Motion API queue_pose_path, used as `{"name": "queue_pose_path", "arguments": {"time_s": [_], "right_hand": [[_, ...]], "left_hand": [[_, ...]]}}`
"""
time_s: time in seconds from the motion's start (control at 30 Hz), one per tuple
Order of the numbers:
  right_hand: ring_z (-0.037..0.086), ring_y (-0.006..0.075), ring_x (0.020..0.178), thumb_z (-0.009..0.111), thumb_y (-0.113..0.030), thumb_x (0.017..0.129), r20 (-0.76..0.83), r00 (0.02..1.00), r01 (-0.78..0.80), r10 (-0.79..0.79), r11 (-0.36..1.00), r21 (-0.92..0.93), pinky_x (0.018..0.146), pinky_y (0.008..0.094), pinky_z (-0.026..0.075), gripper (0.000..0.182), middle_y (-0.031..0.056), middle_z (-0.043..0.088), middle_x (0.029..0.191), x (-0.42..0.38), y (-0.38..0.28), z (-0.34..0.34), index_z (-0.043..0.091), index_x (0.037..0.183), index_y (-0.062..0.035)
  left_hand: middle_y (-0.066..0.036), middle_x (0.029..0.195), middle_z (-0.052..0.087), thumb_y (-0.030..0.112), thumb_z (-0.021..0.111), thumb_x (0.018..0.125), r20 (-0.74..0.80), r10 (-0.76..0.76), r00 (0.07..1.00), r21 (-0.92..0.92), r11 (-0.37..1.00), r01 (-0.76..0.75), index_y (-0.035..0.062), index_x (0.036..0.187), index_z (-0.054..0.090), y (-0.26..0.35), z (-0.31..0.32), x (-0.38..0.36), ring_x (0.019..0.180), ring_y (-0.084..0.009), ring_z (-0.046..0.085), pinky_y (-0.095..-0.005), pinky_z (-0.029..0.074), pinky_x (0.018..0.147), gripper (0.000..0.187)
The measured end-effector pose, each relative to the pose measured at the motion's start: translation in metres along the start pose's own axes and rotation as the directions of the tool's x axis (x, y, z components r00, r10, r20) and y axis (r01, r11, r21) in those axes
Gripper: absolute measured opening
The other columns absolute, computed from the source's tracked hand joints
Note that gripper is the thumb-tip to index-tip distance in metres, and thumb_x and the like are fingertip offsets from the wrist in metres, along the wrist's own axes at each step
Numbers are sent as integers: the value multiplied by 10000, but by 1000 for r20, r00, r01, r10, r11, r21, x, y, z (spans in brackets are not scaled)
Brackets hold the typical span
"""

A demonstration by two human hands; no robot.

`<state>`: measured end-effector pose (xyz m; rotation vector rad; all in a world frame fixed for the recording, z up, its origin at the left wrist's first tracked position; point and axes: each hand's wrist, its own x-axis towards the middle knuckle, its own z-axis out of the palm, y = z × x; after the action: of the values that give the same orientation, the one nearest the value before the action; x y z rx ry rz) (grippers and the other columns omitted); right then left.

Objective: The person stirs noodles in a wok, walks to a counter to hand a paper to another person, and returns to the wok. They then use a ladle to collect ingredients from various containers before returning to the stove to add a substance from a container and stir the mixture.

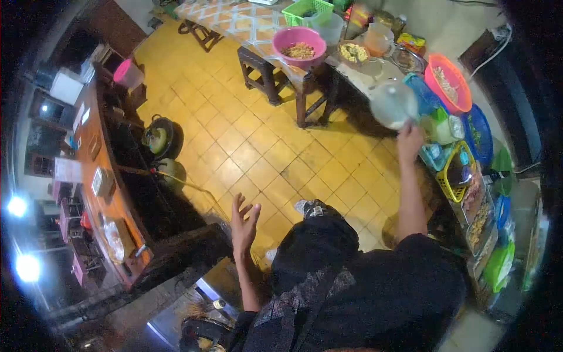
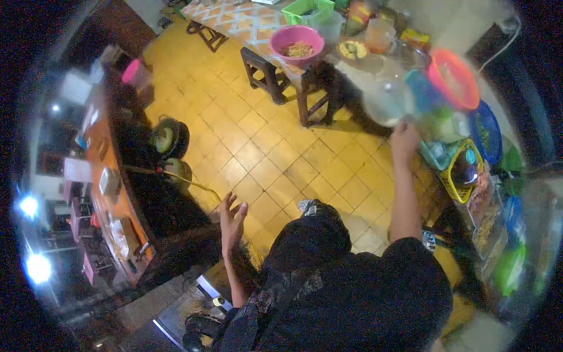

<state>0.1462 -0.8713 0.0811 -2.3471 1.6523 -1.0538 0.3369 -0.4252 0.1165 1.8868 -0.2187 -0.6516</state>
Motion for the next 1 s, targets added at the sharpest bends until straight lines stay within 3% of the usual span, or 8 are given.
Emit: {"name": "queue_pose_path", "arguments": {"time_s": [0.37,0.43,0.47,0.5,0.63,0.7,0.87,1.0], "right_hand": [[512,401,1059,539,-327,846,423,898,201,119,745,-637,869,504,421,544,288,485,1168,69,123,75,368,1337,-168],[493,438,1056,563,-321,855,-191,977,-131,92,970,-206,875,453,429,635,308,437,1222,34,96,121,315,1312,43],[493,407,1062,539,-334,867,149,974,-189,168,973,134,868,460,425,621,297,446,1205,-10,-4,75,325,1273,86],[517,359,1033,528,-319,872,7,973,226,-229,964,140,841,448,433,560,258,522,1112,-49,-19,113,361,1233,76],[567,189,890,506,-196,871,782,-39,126,-622,774,621,703,283,470,288,126,588,983,-263,-169,163,545,1085,-7],[571,259,931,563,-246,871,377,-421,155,-825,344,926,720,329,482,379,169,558,1057,-358,-277,78,506,1164,-13],[543,400,982,593,-336,840,-493,-432,-188,-755,-459,868,864,422,434,495,250,546,1099,-549,-434,-115,492,1143,42],[538,376,1041,544,-484,829,-167,-930,-64,-327,-305,950,875,400,431,673,249,571,1098,-688,-441,-199,442,1233,45]], "left_hand": [[-230,1273,429,338,650,810,-176,-328,928,-75,944,320,-5,1314,328,-83,-16,-56,1082,-311,524,-371,457,854,689],[-229,1268,436,340,646,812,-324,-377,868,-166,926,340,-11,1303,345,-111,-20,-84,1079,-303,527,-365,458,849,674],[-227,1262,442,342,642,815,-382,-394,836,-190,919,347,-16,1293,361,-123,-22,-100,1076,-294,531,-359,459,845,660],[-225,1232,473,360,655,798,-411,-445,796,-236,895,378,-20,1279,384,-108,-27,-115,1053,-285,545,-355,464,833,671],[-214,1166,535,422,674,755,-607,-508,611,-489,845,218,1,1261,419,-194,-9,-177,1005,-299,565,-376,442,857,706],[-212,1158,541,423,673,755,-717,-515,471,-467,855,224,4,1250,432,-180,-11,-222,1007,-301,566,-373,438,865,692],[-195,1121,562,440,664,756,-781,-613,121,-616,788,15,14,1182,483,-243,23,-318,1014,-294,568,-355,446,855,630],[-149,999,627,431,652,768,-668,-740,-77,-744,663,79,8,1182,484,-233,33,-411,946,-283,604,-331,456,823,616]]}}
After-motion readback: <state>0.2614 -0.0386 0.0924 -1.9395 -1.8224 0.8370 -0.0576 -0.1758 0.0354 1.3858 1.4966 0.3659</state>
